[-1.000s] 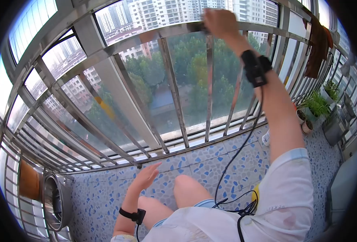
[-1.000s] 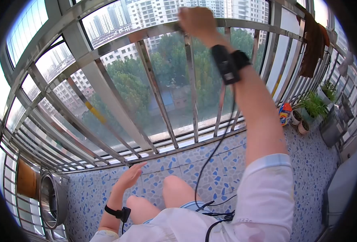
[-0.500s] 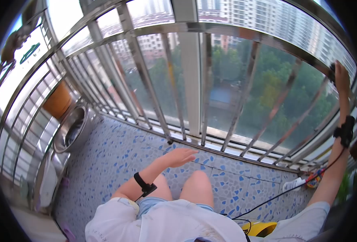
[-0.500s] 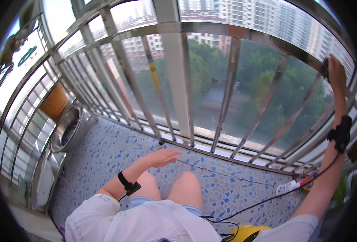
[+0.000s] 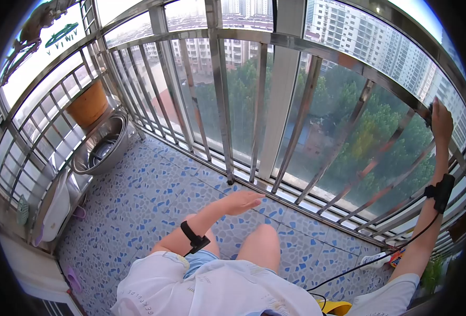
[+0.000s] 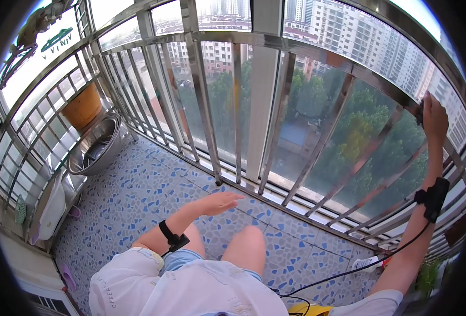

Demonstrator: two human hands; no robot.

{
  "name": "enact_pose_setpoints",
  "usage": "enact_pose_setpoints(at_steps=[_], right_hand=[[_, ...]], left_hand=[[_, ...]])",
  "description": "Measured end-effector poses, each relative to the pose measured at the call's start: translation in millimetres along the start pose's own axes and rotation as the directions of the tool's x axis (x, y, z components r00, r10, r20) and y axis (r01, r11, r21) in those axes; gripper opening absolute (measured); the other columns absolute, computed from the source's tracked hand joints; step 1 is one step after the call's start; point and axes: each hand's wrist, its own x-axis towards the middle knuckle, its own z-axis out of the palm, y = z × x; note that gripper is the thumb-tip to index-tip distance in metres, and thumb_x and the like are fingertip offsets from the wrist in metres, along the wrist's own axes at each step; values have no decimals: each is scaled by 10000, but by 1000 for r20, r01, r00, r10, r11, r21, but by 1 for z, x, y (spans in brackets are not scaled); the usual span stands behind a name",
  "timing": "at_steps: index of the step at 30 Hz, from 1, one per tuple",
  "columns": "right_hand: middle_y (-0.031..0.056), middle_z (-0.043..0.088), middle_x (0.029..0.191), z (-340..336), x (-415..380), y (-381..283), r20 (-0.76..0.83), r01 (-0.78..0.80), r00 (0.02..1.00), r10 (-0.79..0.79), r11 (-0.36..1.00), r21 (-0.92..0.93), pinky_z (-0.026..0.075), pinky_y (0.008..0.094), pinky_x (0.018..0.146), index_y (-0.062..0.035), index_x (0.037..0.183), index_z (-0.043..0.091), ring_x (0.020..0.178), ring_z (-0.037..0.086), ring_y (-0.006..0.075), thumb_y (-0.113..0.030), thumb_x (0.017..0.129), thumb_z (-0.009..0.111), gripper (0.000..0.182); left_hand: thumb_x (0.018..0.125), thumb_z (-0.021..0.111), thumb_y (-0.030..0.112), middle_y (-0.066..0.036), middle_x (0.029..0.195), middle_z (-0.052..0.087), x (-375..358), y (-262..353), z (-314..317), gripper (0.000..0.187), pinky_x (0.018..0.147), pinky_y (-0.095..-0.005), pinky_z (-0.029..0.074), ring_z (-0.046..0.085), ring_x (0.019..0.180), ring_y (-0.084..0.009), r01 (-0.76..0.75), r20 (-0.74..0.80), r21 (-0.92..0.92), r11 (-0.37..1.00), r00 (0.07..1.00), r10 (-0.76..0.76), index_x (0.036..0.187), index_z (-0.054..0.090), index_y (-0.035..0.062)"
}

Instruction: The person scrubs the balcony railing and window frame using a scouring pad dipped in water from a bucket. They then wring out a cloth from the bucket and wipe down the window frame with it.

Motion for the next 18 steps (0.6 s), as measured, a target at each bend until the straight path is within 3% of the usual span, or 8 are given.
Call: enact_pose_setpoints(at_steps=[1,6,14,18], right_hand=[[190,675,930,5,1,-16,-94,34,995,-35,999,-9,497,464,757,-95,1136,651,879,632,389,-433,983,361,470],[185,680,871,-2,3,-118,-72,18,997,-19,1000,-19,501,497,721,-111,1050,674,822,644,396,-456,974,365,469],[190,666,712,-10,9,-326,-183,121,976,-116,993,14,537,461,618,-59,766,688,691,671,362,-514,942,389,572],[169,663,665,-3,17,-432,-237,199,955,-178,978,68,536,437,578,-55,709,696,651,676,340,-509,939,370,605]], left_hand=[[1003,234,511,-188,1388,451,-2,-1,0,606,1085,-435,291,390,1297,-362,7,12,5,1000,1000,-7,1428,366,99],[1007,233,497,-186,1393,447,-23,-16,-6,594,1089,-432,286,387,1300,-361,-13,-3,-17,1000,1000,13,1430,361,100],[1009,228,500,-172,1397,450,-67,-67,-26,593,1085,-430,293,391,1297,-360,-18,-78,-61,998,997,13,1426,379,105],[1007,231,506,-183,1387,456,-94,-98,-27,600,1078,-428,304,413,1280,-358,-33,-147,-94,995,989,19,1423,384,101]])
